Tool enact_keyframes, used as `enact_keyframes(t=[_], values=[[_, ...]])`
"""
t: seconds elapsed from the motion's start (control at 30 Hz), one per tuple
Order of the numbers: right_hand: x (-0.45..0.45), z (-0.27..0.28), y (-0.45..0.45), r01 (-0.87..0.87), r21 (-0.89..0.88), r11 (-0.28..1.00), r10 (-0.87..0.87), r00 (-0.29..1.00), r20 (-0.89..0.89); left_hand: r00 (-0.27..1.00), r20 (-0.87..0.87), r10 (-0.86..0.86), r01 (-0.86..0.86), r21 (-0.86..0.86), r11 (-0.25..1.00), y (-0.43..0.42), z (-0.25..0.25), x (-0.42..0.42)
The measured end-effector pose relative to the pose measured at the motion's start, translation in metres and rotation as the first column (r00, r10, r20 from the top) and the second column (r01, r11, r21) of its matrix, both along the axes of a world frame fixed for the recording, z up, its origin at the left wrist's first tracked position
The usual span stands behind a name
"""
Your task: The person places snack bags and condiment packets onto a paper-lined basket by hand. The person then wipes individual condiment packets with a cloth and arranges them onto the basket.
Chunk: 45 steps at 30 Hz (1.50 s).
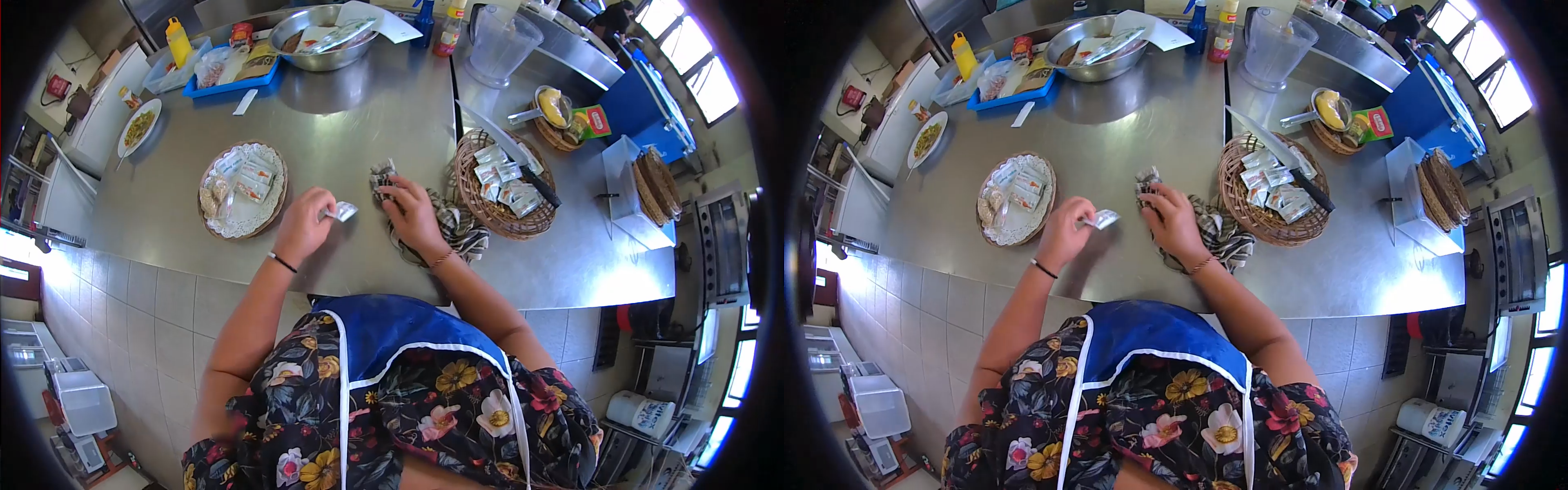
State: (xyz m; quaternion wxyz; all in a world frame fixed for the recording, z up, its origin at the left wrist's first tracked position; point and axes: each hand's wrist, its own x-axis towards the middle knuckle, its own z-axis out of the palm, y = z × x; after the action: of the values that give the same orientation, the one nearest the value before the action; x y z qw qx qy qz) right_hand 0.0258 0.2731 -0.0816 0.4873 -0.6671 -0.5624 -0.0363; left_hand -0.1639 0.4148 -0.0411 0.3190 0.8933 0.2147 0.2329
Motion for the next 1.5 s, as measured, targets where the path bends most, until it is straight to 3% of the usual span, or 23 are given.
enact_keyframes(t=[0.07, 0.13, 0.23, 0.33, 0.8, 1.37, 1.43, 1.5], values=[[-0.007, 0.038, -0.011, -0.072, 0.020, 0.997, 0.074, 0.991, -0.112, 0.998, -0.022, -0.050, 0.053, 0.136, 0.989, -0.006, -0.017, -0.020], [-0.022, 0.113, -0.039, -0.205, -0.035, 0.978, 0.192, 0.954, -0.232, 1.000, -0.026, 0.006, -0.002, 0.149, 0.989, -0.009, -0.034, -0.039], [-0.026, 0.224, -0.077, -0.472, 0.289, 0.833, 0.444, 0.882, 0.159, 0.996, 0.039, 0.079, -0.084, 0.127, 0.988, -0.023, -0.038, -0.056], [-0.032, 0.270, -0.097, -0.630, 0.325, 0.705, 0.560, 0.776, 0.290, 0.991, 0.047, 0.125, -0.131, 0.160, 0.978, -0.034, -0.043, -0.063], [-0.039, 0.294, -0.126, -0.652, 0.305, 0.695, 0.568, 0.757, 0.324, 0.991, 0.036, 0.130, -0.134, 0.214, 0.967, -0.041, -0.057, -0.065], [-0.038, 0.299, -0.129, -0.577, 0.201, 0.791, 0.517, 0.808, 0.283, 0.995, 0.012, 0.099, -0.098, 0.336, 0.937, -0.043, -0.054, -0.062], [-0.045, 0.302, -0.124, -0.517, 0.132, 0.846, 0.469, 0.838, 0.279, 0.994, 0.042, 0.103, -0.111, 0.330, 0.938, -0.045, -0.055, -0.062], [-0.058, 0.300, -0.108, -0.190, -0.072, 0.979, 0.203, 0.936, 0.286, 0.993, 0.072, 0.095, -0.114, 0.327, 0.938, -0.047, -0.052, -0.063]])
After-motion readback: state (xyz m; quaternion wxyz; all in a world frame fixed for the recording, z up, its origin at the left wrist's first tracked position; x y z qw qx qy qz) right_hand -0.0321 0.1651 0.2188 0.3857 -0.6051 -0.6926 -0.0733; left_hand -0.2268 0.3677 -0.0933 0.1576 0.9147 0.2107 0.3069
